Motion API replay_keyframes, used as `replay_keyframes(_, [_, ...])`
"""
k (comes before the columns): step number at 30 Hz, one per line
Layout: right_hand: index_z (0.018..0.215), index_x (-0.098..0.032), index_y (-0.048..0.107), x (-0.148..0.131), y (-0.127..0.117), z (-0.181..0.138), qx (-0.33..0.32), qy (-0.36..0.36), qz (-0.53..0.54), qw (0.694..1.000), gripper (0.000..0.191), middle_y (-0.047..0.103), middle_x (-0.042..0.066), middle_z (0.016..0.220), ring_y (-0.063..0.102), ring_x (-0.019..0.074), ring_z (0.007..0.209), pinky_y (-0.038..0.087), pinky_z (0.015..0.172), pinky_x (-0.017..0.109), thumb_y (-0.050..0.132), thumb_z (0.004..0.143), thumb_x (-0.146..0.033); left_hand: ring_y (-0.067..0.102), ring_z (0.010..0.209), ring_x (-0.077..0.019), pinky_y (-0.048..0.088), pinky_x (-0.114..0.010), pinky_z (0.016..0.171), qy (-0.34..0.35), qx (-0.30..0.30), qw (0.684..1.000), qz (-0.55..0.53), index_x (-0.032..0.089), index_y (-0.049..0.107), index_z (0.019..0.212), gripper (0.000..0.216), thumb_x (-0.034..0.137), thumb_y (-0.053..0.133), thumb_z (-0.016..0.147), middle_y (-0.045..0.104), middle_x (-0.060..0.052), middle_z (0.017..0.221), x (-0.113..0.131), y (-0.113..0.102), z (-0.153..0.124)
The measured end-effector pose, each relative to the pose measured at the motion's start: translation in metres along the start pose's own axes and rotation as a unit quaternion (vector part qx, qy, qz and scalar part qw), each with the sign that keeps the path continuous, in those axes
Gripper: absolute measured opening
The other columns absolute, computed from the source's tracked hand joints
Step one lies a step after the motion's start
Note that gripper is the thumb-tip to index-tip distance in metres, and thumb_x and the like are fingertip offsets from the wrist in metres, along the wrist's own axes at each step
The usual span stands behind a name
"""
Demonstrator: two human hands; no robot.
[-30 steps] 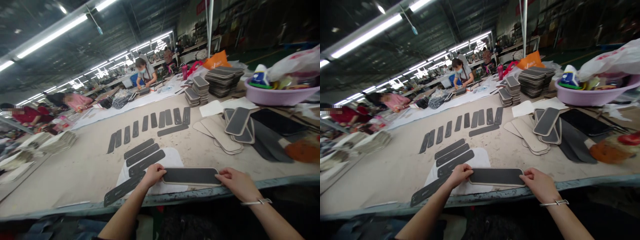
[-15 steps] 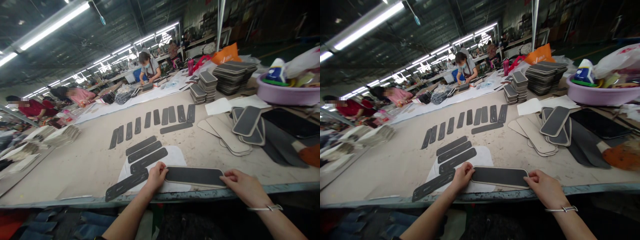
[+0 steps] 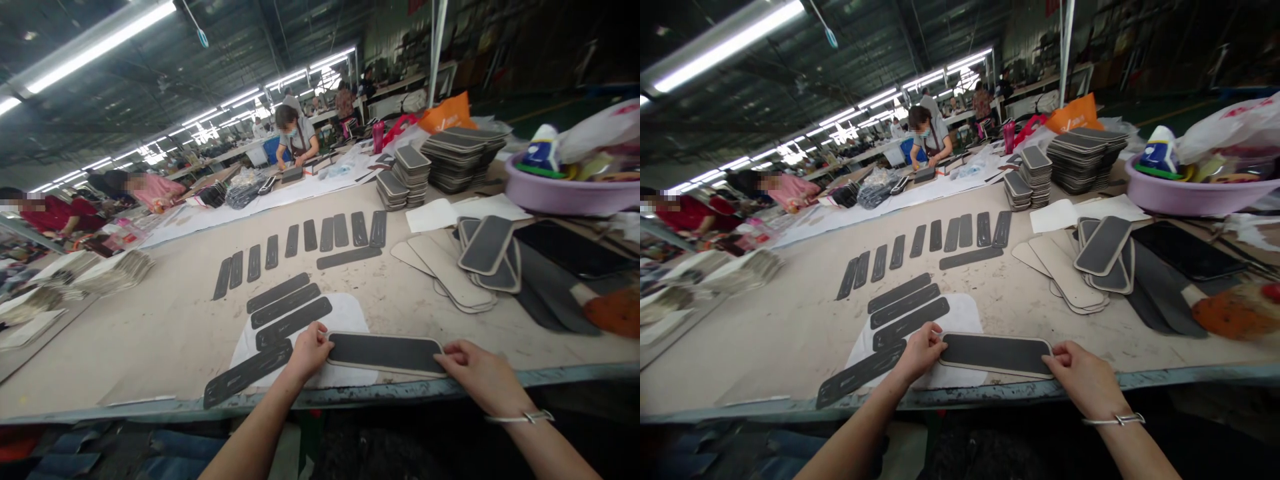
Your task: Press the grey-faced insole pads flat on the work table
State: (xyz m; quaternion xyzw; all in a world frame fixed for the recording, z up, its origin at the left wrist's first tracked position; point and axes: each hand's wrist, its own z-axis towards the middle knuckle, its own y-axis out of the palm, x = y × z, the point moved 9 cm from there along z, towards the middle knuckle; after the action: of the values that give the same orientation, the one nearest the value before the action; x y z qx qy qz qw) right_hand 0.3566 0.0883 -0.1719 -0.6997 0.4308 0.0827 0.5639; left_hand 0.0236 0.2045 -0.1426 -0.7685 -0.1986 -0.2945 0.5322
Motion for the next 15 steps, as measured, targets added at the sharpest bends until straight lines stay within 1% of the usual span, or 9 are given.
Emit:
replay_keyframes(6, [0.084, -0.021, 0.059, -0.0118, -0.0043, -0.0066, 0.017, -0.016, 0.007, 1.0, 0.013, 0.066, -0.003, 0.072, 0.062, 0.0172, 0.073, 0.039, 0.068, 0.027, 0.057, 0.078, -0.033, 0.057, 0.06, -0.0129, 0.038, -0.024, 0.061, 0.011, -0.01, 1.0, 0.015, 0.019, 0.045, 0.092, 0.019, 0.013, 0.053, 0.076, 0.059, 0.005, 0.064, -0.0028, 0.0028, 0.0018])
replay_keyframes(11, [0.087, -0.02, 0.06, -0.0087, -0.003, -0.0037, 0.034, -0.023, 0.015, 0.999, 0.011, 0.065, -0.004, 0.07, 0.061, 0.0149, 0.07, 0.039, 0.067, 0.025, 0.061, 0.079, -0.028, 0.055, 0.059, -0.0128, 0.038, -0.024, 0.061, 0.014, -0.019, 0.999, 0.024, 0.019, 0.044, 0.092, 0.017, 0.013, 0.051, 0.077, 0.056, 0.006, 0.063, -0.0018, 0.0047, 0.0041])
replay_keyframes(15, [0.086, -0.021, 0.06, -0.0089, -0.002, -0.0027, 0.024, -0.018, 0.013, 0.999, 0.01, 0.065, -0.005, 0.069, 0.061, 0.0143, 0.07, 0.039, 0.067, 0.025, 0.062, 0.079, -0.027, 0.054, 0.058, -0.012, 0.038, -0.023, 0.061, 0.014, -0.017, 0.999, 0.025, 0.019, 0.045, 0.092, 0.017, 0.012, 0.051, 0.077, 0.055, 0.007, 0.062, 0.0019, 0.003, 0.0018])
